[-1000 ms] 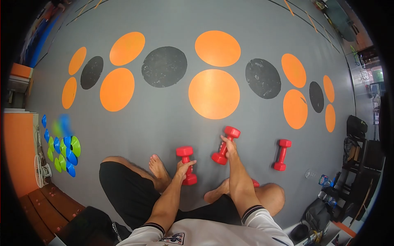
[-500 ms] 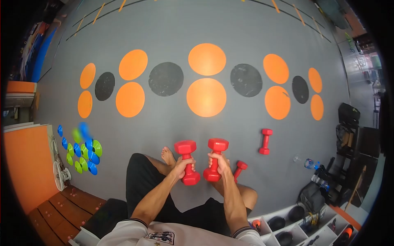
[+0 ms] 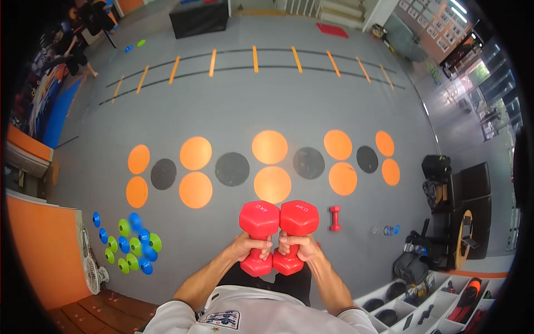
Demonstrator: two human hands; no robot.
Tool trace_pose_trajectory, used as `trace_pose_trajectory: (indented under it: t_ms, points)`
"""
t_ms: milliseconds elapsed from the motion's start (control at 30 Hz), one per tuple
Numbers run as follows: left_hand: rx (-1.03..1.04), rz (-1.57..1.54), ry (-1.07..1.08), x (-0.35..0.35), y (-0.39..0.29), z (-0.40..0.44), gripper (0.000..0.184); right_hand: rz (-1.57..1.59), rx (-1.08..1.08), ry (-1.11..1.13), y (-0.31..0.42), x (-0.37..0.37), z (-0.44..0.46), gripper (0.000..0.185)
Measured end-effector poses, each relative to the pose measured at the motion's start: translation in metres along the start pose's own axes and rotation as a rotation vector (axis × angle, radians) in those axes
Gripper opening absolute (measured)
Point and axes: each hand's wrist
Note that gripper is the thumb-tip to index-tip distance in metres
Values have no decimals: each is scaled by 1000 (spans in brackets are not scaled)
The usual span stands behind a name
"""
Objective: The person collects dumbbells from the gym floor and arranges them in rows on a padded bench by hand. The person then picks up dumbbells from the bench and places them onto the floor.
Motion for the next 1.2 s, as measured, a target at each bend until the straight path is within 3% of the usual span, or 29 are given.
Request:
trace_pose_trajectory:
  t_ms: [267,533,667,800,867,1033,1200]
  points:
    - [299,182,81,6,-149,-90,13,-223,-166,309,30,156,40,23]
    - [470,280,-39,-32,-242,-99,13,-334,-206,410,76,235,130,18]
    - [489,210,-83,-75,-292,-75,16,-306,-135,420,106,247,205,20]
    - [526,203,-156,-102,-369,-48,19,-344,-75,494,156,278,285,8]
    - [574,247,-155,-126,-404,-39,21,-271,-11,595,173,283,332,15]
    - [773,356,-98,-197,-475,-18,32,-342,-32,632,218,334,433,17]
    - [800,321,-147,-280,-562,2,34,-470,-126,663,252,400,551,19]
Point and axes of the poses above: each hand's wrist, its own z-axis towards the middle knuckle, its own x-axis out of the palm, y = z × x, and after that the axes turned 5 degrees about z, right-handed
